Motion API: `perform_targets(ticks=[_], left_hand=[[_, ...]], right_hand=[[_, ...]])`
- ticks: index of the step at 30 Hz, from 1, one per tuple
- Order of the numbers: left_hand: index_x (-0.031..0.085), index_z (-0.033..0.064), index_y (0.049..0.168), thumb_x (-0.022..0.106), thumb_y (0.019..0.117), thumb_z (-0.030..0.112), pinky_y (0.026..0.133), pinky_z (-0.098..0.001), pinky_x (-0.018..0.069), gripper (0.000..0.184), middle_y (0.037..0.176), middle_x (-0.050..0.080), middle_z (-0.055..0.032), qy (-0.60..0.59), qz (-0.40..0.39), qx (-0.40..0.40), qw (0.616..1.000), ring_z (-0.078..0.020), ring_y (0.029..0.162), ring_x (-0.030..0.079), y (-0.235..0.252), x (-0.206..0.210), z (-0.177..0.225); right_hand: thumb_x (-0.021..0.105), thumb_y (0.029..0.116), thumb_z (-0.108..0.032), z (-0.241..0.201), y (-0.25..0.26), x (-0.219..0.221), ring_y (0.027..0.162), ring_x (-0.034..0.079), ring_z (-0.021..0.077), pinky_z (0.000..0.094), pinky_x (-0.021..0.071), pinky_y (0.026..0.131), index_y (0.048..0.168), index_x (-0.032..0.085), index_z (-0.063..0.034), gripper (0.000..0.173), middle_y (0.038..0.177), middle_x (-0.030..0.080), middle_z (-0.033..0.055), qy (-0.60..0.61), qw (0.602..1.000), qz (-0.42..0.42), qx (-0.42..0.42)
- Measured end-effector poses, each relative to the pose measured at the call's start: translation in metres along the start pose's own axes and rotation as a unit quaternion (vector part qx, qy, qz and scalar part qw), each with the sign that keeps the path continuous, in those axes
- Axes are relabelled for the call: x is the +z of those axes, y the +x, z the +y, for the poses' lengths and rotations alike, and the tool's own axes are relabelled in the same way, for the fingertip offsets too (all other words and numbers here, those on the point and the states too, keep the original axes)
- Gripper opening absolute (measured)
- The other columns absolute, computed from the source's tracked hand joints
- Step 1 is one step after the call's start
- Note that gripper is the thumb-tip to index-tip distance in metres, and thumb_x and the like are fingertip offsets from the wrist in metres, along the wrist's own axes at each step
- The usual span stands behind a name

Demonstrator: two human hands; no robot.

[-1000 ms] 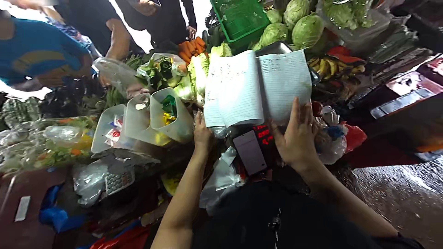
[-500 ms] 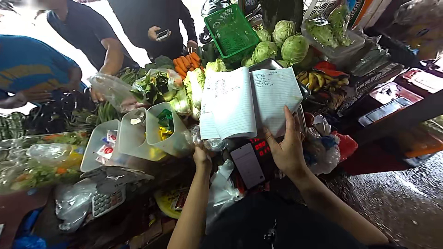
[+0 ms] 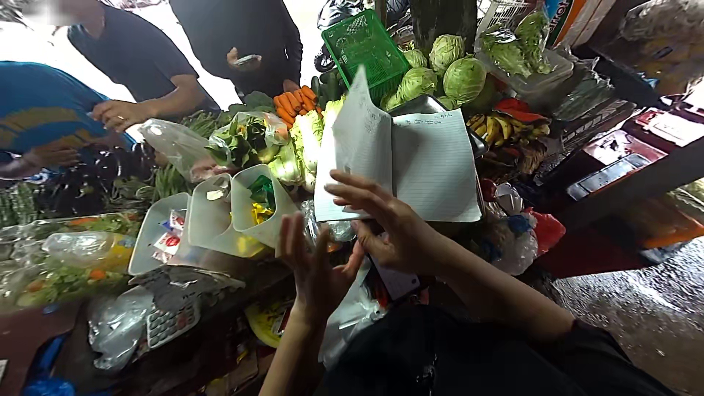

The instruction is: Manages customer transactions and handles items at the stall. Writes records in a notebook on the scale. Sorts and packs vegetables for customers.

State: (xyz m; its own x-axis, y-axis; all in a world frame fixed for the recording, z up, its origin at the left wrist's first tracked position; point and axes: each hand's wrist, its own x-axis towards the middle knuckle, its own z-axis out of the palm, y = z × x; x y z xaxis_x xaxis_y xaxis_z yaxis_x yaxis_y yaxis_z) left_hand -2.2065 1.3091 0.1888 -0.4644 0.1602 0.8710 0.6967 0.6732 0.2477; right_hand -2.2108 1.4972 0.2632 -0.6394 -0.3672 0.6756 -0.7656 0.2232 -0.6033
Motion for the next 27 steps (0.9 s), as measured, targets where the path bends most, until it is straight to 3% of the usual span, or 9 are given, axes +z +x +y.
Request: perform_targets(ticks=[3, 6, 8, 12, 15, 18, 20, 24, 27], left_hand=[[0.055, 0.0349, 0.142, 0.070, 0.0942, 0.031, 0.122, -0.0571, 0.0118, 0.050, 0.161, 0.041, 0.0049, 0.061, -0.127, 0.095, 0.986, -0.0255, 0.155, 0.023, 0.033, 0.005, 0.001], [0.060, 0.0270, 0.143, 0.069, 0.0951, 0.023, 0.123, -0.0634, 0.0077, 0.048, 0.165, 0.036, 0.0034, 0.079, -0.233, 0.111, 0.963, -0.0258, 0.157, 0.019, 0.057, 0.010, -0.001], [0.070, 0.0182, 0.129, 0.062, 0.0988, 0.018, 0.123, -0.0647, 0.0070, 0.031, 0.165, 0.036, 0.0042, 0.100, -0.271, 0.099, 0.952, -0.0233, 0.158, 0.019, 0.065, 0.008, -0.004], [0.074, 0.0105, 0.102, 0.052, 0.1030, 0.019, 0.122, -0.0673, 0.0082, 0.023, 0.156, 0.050, 0.0016, 0.134, -0.271, 0.079, 0.950, -0.0234, 0.152, 0.034, 0.070, -0.002, 0.000], [0.073, 0.0147, 0.107, 0.050, 0.1057, 0.020, 0.118, -0.0694, 0.0185, 0.024, 0.127, 0.071, 0.0000, 0.112, -0.263, 0.097, 0.953, -0.0252, 0.134, 0.057, 0.060, -0.006, 0.022], [0.071, 0.0189, 0.112, 0.050, 0.1052, 0.017, 0.112, -0.0640, 0.0323, 0.023, 0.119, 0.073, 0.0037, 0.088, -0.265, 0.124, 0.952, -0.0180, 0.116, 0.067, 0.044, 0.003, 0.040], [0.071, 0.0171, 0.118, 0.051, 0.1040, 0.017, 0.110, -0.0622, 0.0371, 0.024, 0.126, 0.071, -0.0008, 0.056, -0.251, 0.104, 0.961, -0.0210, 0.120, 0.066, 0.035, 0.013, 0.040], [0.060, 0.0088, 0.138, 0.064, 0.0931, 0.024, 0.111, -0.0586, 0.0383, 0.048, 0.149, 0.053, -0.0173, 0.006, -0.232, 0.006, 0.973, -0.0361, 0.136, 0.051, 0.024, 0.015, 0.029], [0.049, 0.0056, 0.147, 0.070, 0.0877, 0.022, 0.110, -0.0553, 0.0409, 0.065, 0.156, 0.044, -0.0182, -0.012, -0.232, -0.056, 0.971, -0.0359, 0.141, 0.045, 0.023, 0.005, 0.026]], right_hand=[[0.065, 0.0924, -0.012, -0.001, -0.033, -0.010, 0.127, 0.060, 0.0172, 0.0409, 0.0537, 0.103, 0.138, 0.062, -0.0123, 0.046, 0.142, 0.061, 0.0050, -0.156, 0.985, 0.067, -0.005], [0.079, 0.0804, -0.028, 0.012, -0.072, -0.033, 0.140, 0.049, 0.0285, 0.0562, 0.0381, 0.114, 0.147, 0.056, -0.0213, 0.071, 0.152, 0.052, 0.0087, -0.357, 0.927, 0.047, 0.104], [0.069, 0.0779, -0.011, 0.028, -0.090, -0.047, 0.140, 0.051, 0.0346, 0.0643, 0.0375, 0.113, 0.140, 0.065, -0.0235, 0.063, 0.150, 0.057, 0.0111, -0.433, 0.890, 0.045, 0.135], [0.051, 0.0906, 0.004, 0.029, -0.088, -0.097, 0.131, 0.061, 0.0312, 0.0594, 0.0374, 0.115, 0.122, 0.077, -0.0200, 0.047, 0.129, 0.073, 0.0044, -0.454, 0.878, 0.098, 0.113], [0.045, 0.0926, 0.010, 0.041, -0.084, -0.130, 0.133, 0.058, 0.0349, 0.0615, 0.0294, 0.119, 0.121, 0.078, -0.0199, 0.053, 0.129, 0.073, 0.0053, -0.472, 0.864, 0.112, 0.134], [0.050, 0.0847, 0.017, 0.049, -0.088, -0.147, 0.143, 0.047, 0.0385, 0.0677, 0.0195, 0.121, 0.132, 0.072, -0.0162, 0.062, 0.141, 0.065, 0.0108, -0.458, 0.856, 0.055, 0.232], [0.065, 0.0762, 0.008, 0.040, -0.089, -0.146, 0.149, 0.038, 0.0412, 0.0712, 0.0183, 0.119, 0.146, 0.059, -0.0078, 0.072, 0.152, 0.052, 0.0188, -0.402, 0.876, -0.025, 0.265], [0.082, 0.0730, -0.046, 0.033, -0.071, -0.113, 0.152, 0.034, 0.0369, 0.0664, 0.0211, 0.121, 0.158, 0.040, -0.0038, 0.104, 0.160, 0.045, 0.0158, -0.318, 0.913, -0.108, 0.231], [0.081, 0.0683, -0.024, 0.046, -0.060, -0.092, 0.151, 0.037, 0.0345, 0.0646, 0.0214, 0.121, 0.157, 0.041, -0.0064, 0.099, 0.158, 0.049, 0.0100, -0.339, 0.909, -0.114, 0.213]])
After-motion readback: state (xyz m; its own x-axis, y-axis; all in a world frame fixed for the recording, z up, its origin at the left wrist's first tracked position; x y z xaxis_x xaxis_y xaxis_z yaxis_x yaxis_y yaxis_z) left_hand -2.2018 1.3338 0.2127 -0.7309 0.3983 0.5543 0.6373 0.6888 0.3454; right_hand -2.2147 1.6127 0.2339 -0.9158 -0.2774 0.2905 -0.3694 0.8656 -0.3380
